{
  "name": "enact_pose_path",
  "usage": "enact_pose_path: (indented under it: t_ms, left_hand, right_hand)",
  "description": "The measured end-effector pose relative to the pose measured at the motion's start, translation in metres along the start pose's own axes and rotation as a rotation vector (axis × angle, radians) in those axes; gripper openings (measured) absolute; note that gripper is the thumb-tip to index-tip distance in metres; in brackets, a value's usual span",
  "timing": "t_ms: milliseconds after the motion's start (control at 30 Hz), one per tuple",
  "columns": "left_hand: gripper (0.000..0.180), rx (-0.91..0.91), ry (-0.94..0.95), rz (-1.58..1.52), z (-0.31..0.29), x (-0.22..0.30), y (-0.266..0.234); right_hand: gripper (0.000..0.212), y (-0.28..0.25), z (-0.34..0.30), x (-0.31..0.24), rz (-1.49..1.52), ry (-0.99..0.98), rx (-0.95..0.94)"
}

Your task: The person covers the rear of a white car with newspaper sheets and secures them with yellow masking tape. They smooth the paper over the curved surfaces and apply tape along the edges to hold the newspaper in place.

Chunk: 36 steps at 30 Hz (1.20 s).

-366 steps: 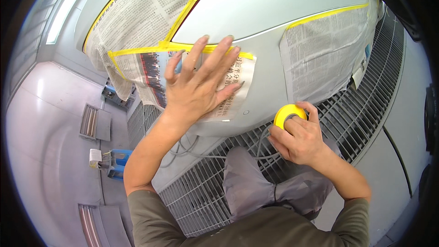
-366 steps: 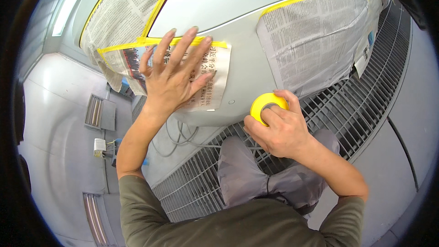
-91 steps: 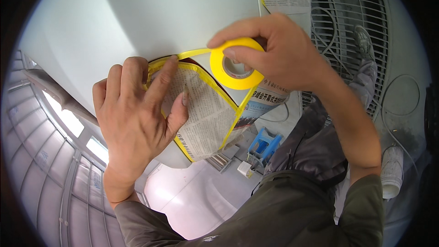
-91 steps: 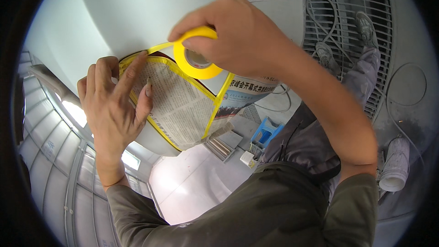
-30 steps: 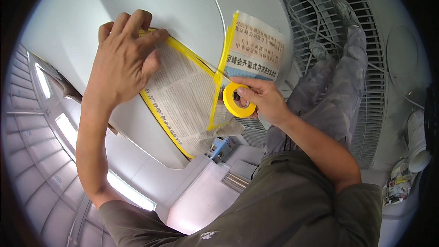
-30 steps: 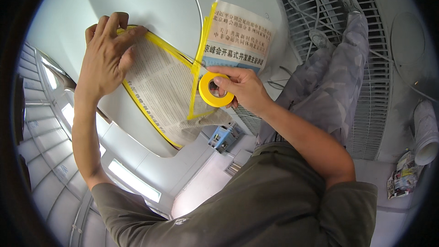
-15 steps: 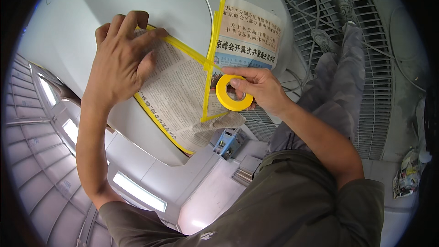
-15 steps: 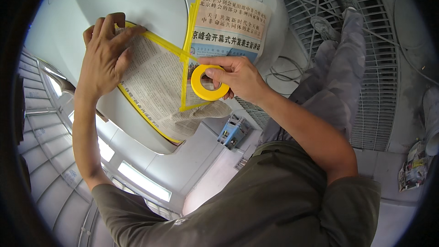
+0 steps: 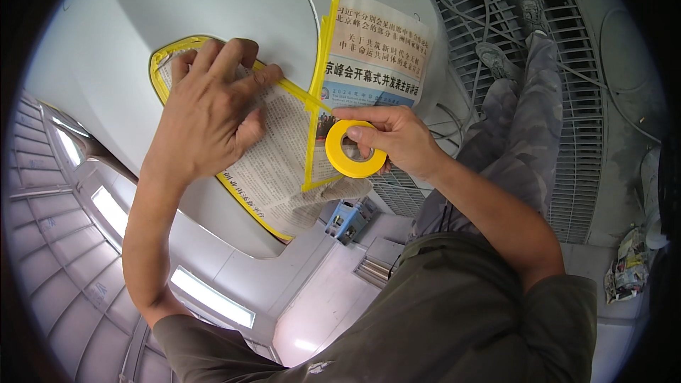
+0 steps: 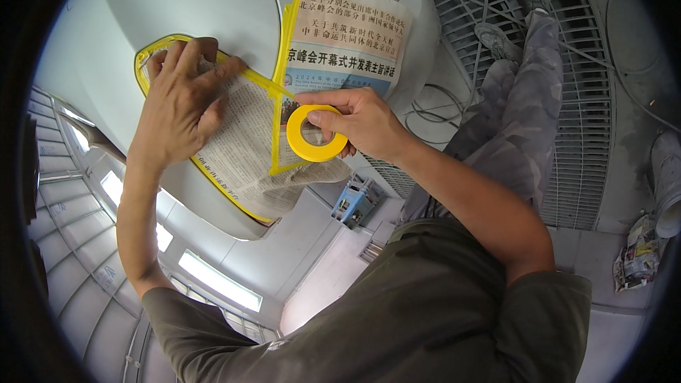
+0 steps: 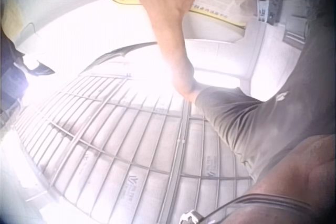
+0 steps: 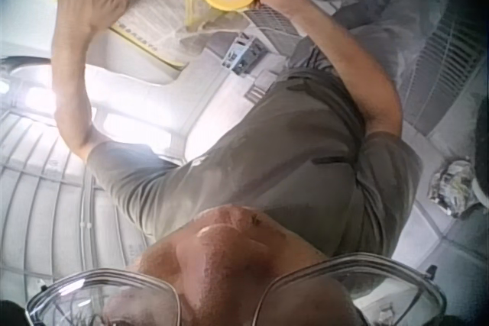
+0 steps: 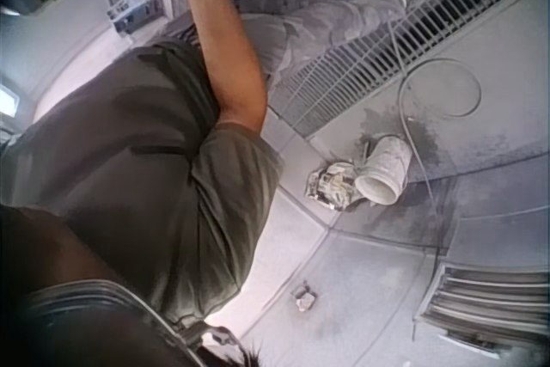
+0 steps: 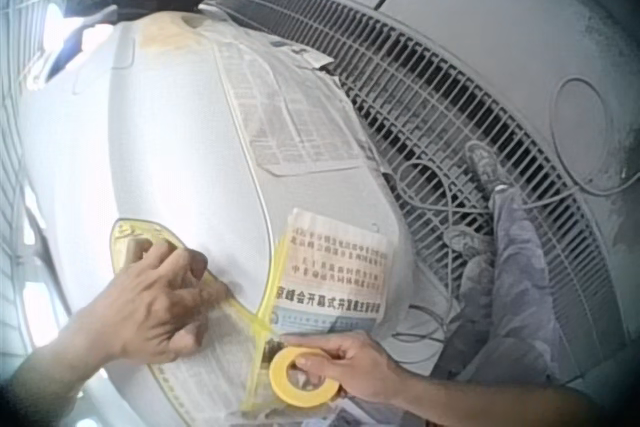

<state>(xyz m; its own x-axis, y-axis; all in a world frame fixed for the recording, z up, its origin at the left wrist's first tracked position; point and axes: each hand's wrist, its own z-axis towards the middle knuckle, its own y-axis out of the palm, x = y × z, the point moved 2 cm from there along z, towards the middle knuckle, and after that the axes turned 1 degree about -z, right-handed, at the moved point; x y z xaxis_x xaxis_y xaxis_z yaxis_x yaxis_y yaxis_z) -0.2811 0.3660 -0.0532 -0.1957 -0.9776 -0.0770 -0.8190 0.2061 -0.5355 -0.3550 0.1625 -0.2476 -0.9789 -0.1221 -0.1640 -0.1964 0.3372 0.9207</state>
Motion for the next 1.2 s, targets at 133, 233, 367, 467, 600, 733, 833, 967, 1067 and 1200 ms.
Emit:
enact_pose_path:
  t_ms: [133, 233, 367, 467, 600, 733, 833, 967, 1067, 1200]
  left_hand:
    - [0.053, -0.052, 0.026, -0.022, 0.001, 0.011, 0.001]
    - [0.054, -0.077, 0.030, -0.034, 0.002, 0.020, 0.003]
    - [0.049, -0.039, 0.069, -0.025, 0.003, 0.029, 0.004]
    - [0.049, -0.042, 0.080, -0.031, 0.004, 0.030, 0.006]
    - [0.054, -0.111, 0.078, -0.063, 0.003, 0.030, 0.010]
    - [0.053, -0.120, 0.085, 0.065, -0.003, 0.040, 0.016]
    - [0.050, -0.036, 0.128, 0.200, -0.015, 0.056, 0.018]
    - [0.054, 0.050, 0.068, 0.150, -0.022, 0.065, 0.022]
    - [0.055, 0.058, 0.067, 0.175, -0.022, 0.069, 0.025]
    - [0.057, 0.019, 0.062, 0.158, -0.022, 0.071, 0.028]
  right_hand:
    - [0.037, -0.002, 0.000, -0.002, -0.007, 0.009, 0.001]
    - [0.037, -0.002, 0.000, -0.003, -0.018, 0.014, -0.002]
    - [0.036, -0.002, -0.001, -0.005, -0.028, 0.007, -0.010]
    - [0.035, -0.002, -0.001, -0.007, -0.018, 0.007, -0.020]
    - [0.040, 0.000, 0.000, -0.010, -0.070, -0.036, 0.000]
    - [0.045, 0.008, -0.005, -0.012, -0.184, -0.183, 0.088]
    - [0.040, 0.011, -0.010, -0.017, -0.310, -0.189, 0.154]
    - [0.030, 0.011, -0.008, -0.024, -0.258, -0.101, 0.168]
    - [0.026, 0.013, -0.005, -0.025, -0.373, -0.070, 0.207]
    - [0.028, 0.015, 0.000, -0.025, -0.581, -0.007, 0.281]
